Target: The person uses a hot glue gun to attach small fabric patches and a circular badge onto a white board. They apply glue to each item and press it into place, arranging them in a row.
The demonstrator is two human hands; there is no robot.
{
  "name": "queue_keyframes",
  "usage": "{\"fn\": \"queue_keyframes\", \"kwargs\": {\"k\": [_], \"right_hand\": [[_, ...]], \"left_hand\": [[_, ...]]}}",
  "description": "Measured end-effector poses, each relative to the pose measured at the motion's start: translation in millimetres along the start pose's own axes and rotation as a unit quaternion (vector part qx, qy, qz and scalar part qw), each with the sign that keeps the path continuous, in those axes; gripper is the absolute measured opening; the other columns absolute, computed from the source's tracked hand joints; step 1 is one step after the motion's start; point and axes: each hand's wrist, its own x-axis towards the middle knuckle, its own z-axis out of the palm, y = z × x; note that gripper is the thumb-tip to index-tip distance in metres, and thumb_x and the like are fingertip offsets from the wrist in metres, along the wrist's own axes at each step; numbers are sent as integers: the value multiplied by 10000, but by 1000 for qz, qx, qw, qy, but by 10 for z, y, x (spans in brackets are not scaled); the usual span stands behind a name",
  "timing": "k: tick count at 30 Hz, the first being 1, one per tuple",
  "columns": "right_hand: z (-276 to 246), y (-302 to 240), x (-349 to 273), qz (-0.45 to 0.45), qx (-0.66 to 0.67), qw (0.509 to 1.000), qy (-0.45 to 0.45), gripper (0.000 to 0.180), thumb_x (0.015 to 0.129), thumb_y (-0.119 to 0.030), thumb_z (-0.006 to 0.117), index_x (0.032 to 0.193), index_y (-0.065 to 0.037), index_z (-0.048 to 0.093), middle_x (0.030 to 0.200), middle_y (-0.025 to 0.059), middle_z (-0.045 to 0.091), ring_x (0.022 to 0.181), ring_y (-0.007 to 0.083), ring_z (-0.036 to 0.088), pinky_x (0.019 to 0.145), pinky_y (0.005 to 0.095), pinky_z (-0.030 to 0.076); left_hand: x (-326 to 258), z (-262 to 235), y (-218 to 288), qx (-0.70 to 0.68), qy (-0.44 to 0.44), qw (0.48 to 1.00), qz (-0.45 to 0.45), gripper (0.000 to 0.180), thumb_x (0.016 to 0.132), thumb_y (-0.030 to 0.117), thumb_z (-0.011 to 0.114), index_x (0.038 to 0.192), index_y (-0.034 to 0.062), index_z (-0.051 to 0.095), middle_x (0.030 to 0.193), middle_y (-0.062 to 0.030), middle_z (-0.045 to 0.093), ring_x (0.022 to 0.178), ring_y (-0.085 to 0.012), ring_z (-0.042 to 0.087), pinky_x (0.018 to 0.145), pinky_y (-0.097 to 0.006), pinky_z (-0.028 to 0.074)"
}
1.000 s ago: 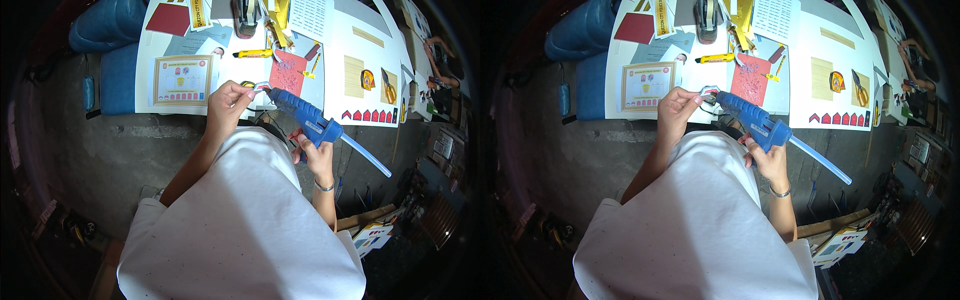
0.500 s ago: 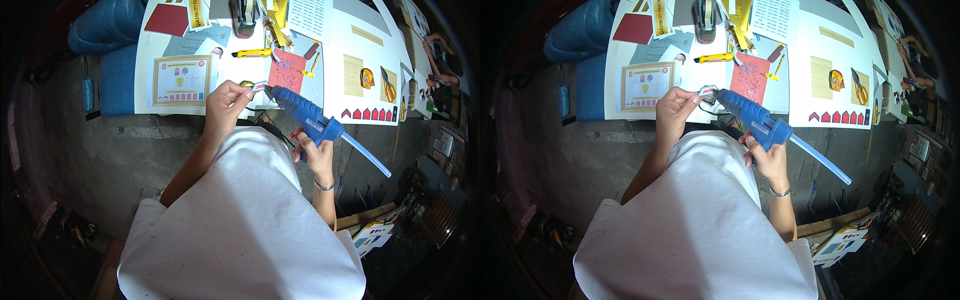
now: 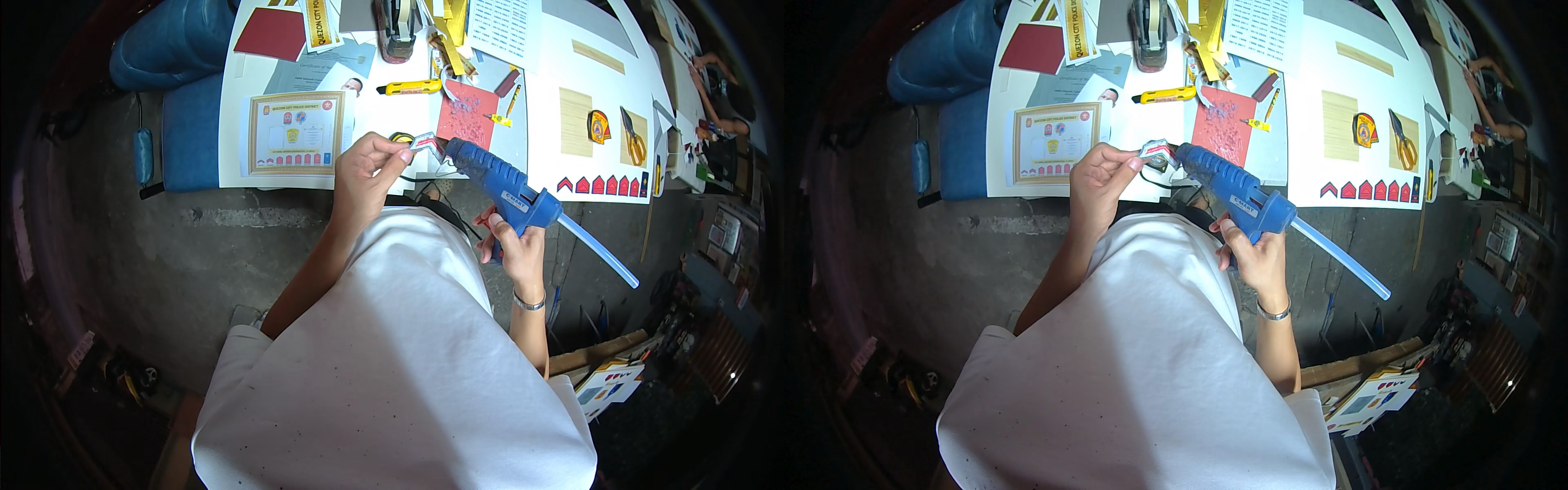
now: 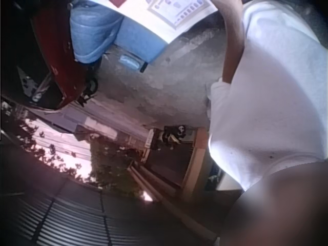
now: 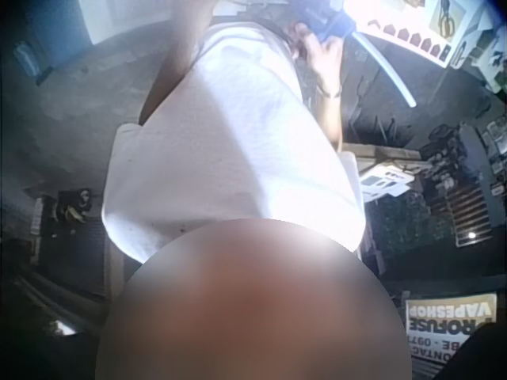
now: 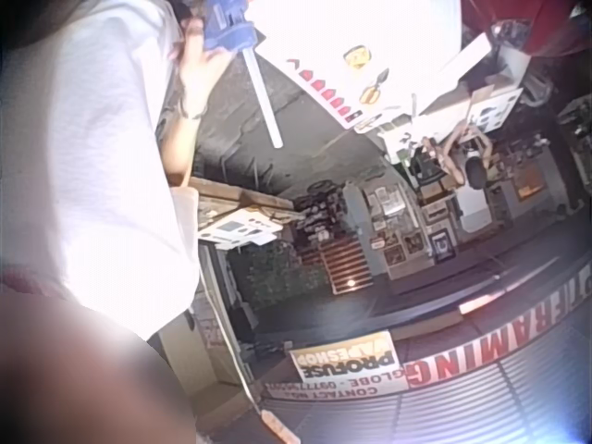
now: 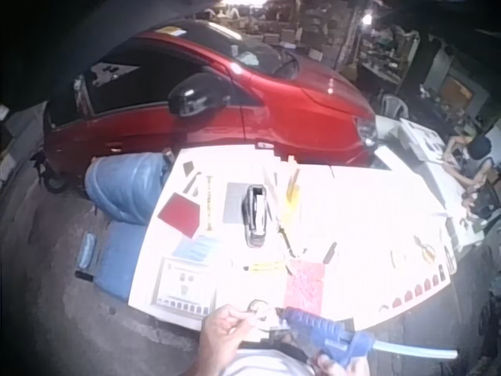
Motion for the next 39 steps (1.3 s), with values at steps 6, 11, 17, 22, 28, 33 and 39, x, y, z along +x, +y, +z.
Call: {"fn": "queue_keyframes", "kwargs": {"k": [6,11,17,22,28,33,39], "right_hand": [[-29,-6,-51,-5,-36,999,-19,191,896,-30,540,1028,103,580,901,192,700,453,161,612,486,295,567],[-20,-5,-43,-4,-28,1000,-8,193,892,-25,540,1033,102,578,890,186,701,449,157,604,492,294,567],[-22,-2,-57,5,-30,999,-12,201,892,-17,535,1050,104,567,883,181,698,449,155,599,480,292,554],[-29,6,-85,6,-31,999,-12,203,899,-12,528,1056,113,564,881,177,697,447,153,597,475,291,552],[-41,35,-48,11,-36,999,-6,221,905,-8,527,1089,112,553,867,167,693,447,151,597,469,287,547],[-41,35,-88,4,-30,1000,-9,188,911,-11,535,1051,109,571,859,166,693,449,154,599,472,286,551],[-33,42,-66,18,-20,1000,12,183,905,-16,555,1045,99,580,843,148,690,454,145,599,458,274,529]], "left_hand": [[17,-12,-36,-1,1,1000,6,62,973,10,689,1003,-31,652,929,-89,745,863,-68,667,767,-206,509],[21,-19,-34,11,-6,1000,10,64,974,5,686,1006,-36,650,939,-95,747,874,-73,669,776,-210,514],[21,-15,-22,-6,-6,1000,14,33,979,-23,662,1000,-36,640,962,-117,746,894,-82,676,794,-216,521],[34,-34,-16,-10,-8,1000,11,20,984,-40,644,998,-37,630,977,-131,747,920,-96,688,819,-221,530],[34,-34,-11,-14,-10,1000,16,17,985,-52,632,996,-40,625,984,-135,745,935,-108,697,837,-224,535],[43,-41,-7,-8,-6,1000,20,31,986,-68,622,996,-39,624,990,-134,742,947,-113,698,845,-229,539],[41,-38,14,-20,-7,1000,12,42,986,-76,616,997,-36,625,982,-131,739,950,-114,698,851,-229,541]]}}
